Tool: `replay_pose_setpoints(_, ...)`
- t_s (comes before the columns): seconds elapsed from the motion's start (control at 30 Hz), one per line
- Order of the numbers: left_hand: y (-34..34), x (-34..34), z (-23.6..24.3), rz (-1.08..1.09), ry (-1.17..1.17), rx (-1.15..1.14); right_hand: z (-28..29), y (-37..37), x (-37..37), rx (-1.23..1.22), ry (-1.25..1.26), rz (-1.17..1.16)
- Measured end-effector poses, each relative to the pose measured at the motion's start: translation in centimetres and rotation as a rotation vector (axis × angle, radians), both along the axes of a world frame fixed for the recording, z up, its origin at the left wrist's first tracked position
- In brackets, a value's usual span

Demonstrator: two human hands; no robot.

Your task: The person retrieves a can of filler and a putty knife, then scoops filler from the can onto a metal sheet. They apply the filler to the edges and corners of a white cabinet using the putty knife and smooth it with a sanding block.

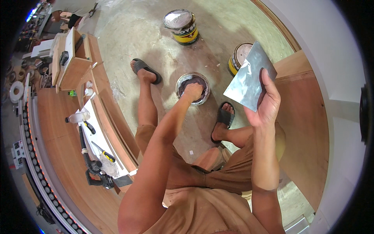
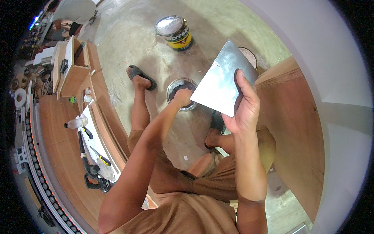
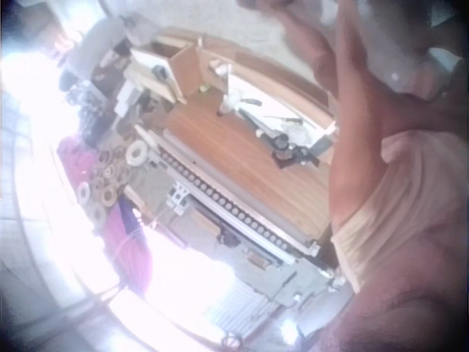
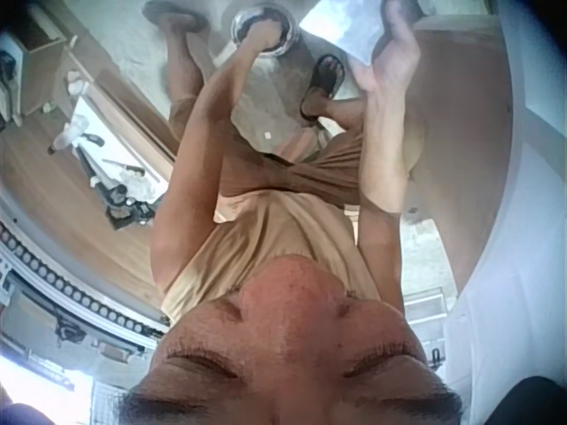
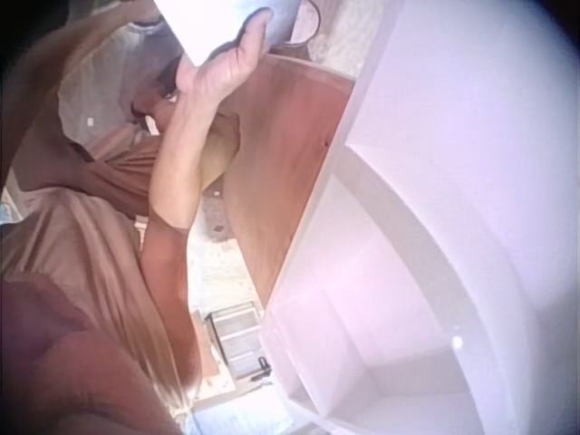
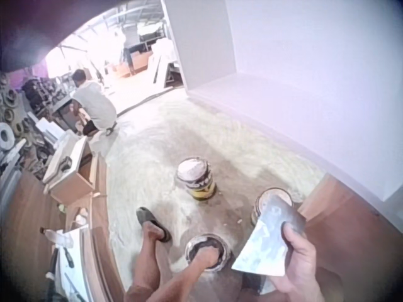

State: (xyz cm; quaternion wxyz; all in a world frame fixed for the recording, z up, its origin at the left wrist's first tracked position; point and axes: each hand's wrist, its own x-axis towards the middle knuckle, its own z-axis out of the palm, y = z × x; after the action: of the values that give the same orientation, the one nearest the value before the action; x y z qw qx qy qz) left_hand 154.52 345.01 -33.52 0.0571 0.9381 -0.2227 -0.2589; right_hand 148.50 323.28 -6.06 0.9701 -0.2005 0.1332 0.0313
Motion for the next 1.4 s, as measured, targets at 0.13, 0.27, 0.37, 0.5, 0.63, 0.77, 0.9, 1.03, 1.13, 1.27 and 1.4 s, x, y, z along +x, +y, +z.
replay_pose_setpoints(0.13,1.5,-0.2,2.7,0.053,-0.001,-0.149,0.3,0.1,-0.1,-0.023,0.017,-0.003)
replay_pose_setpoints(0.27,5.6,-0.3,5.5,0.126,-0.091,-0.405,-0.6,0.4,0.0,-0.109,0.035,-0.016)
replay_pose_setpoints(0.37,8.6,-1.4,10.0,0.371,0.123,-0.712,-1.0,1.4,0.1,-0.216,0.058,-0.021)
replay_pose_setpoints(0.5,10.3,-4.3,21.1,0.507,-0.007,-0.781,-4.4,3.0,0.4,-0.421,0.115,-0.063)
replay_pose_setpoints(0.63,10.5,-7.4,30.5,0.579,-0.098,-0.977,-4.2,5.1,-0.6,-0.496,0.121,0.031)
replay_pose_setpoints(0.77,9.8,-10.6,37.9,0.552,-0.171,-0.973,-1.3,6.9,-2.6,-0.318,0.03,0.187)
replay_pose_setpoints(0.9,9.6,-14.2,40.0,0.47,-0.348,-1.013,4.5,8.7,-5.7,-0.02,-0.049,0.33)
replay_pose_setpoints(1.03,8.3,-17.4,39.2,0.433,-0.577,-1.246,7.7,9.6,-7.8,0.144,-0.07,0.39)
replay_pose_setpoints(1.13,7.8,-19.4,39.4,0.273,-0.851,-1.152,9.9,10.2,-9.5,0.172,-0.091,0.416)
replay_pose_setpoints(1.27,7.9,-21.0,40.0,0.139,-0.975,-0.962,11.6,10.9,-11.2,0.122,-0.105,0.426)
replay_pose_setpoints(1.4,8.8,-22.1,40.6,0.067,-1.033,-0.833,12.1,11.6,-12.4,0.105,-0.141,0.455)
